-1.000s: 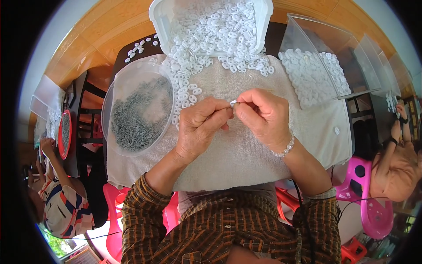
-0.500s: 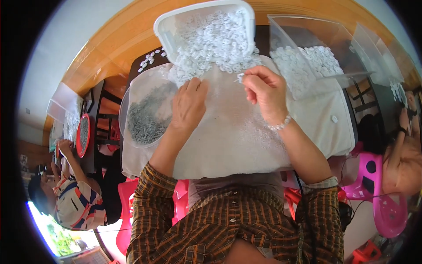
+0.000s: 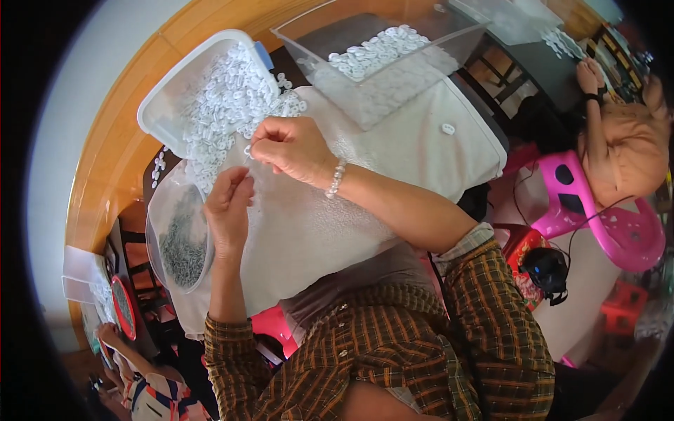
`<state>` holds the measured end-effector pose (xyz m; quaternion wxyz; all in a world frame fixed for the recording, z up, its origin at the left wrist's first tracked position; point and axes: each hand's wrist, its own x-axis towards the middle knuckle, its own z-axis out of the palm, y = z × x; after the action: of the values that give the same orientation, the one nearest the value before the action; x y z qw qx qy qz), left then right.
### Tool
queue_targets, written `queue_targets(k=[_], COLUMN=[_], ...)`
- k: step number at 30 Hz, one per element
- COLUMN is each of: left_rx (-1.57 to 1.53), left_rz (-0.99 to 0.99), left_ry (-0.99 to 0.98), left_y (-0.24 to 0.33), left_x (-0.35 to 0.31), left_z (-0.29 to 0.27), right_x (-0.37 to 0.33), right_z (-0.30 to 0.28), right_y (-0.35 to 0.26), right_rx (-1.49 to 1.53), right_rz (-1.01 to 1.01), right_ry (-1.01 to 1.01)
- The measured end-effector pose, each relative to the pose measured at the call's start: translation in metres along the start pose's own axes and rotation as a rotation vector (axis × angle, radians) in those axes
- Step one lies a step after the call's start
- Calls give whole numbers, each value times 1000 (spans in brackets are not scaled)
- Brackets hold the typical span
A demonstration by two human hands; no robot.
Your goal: Inspecting small white plastic ring-shaped components and using a toothpick-like tool to clean or clear the central holes.
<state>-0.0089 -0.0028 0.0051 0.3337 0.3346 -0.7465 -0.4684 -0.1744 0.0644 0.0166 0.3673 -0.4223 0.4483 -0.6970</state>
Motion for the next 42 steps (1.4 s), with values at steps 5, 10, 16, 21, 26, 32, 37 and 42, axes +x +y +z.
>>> queue_targets(k=[5, 10, 16, 21, 26, 32, 37, 42], left_rx=[-674, -888, -955, -1015, -1020, -984, -979, -1011], left_rz=[-173, -266, -239, -194, -187, -175, -225, -287], left_ry=[-123, -217, -229, -222, -234, -193, -196, -236], left_y=[-5, -4, -5, 0, 0, 4, 3, -6], left_x=[-1, -7, -2, -4, -5, -7, -6, -3], left_z=[19, 6, -4, -4, -5, -4, -5, -5], right_x=[-5, -8, -10, -13, -14, -15, -15, -10], right_z=[-5, 7, 11, 9, 9, 11, 10, 10], right_y=[0, -14, -13, -11, -12, -14, -13, -6], right_rx=[53, 4, -112, -193, -217, -310, -326, -242], right_rz=[62, 92, 25, -57, -100, -166, -153, -127], right_ry=[57, 51, 8, -50, -57, -16, 19, 41])
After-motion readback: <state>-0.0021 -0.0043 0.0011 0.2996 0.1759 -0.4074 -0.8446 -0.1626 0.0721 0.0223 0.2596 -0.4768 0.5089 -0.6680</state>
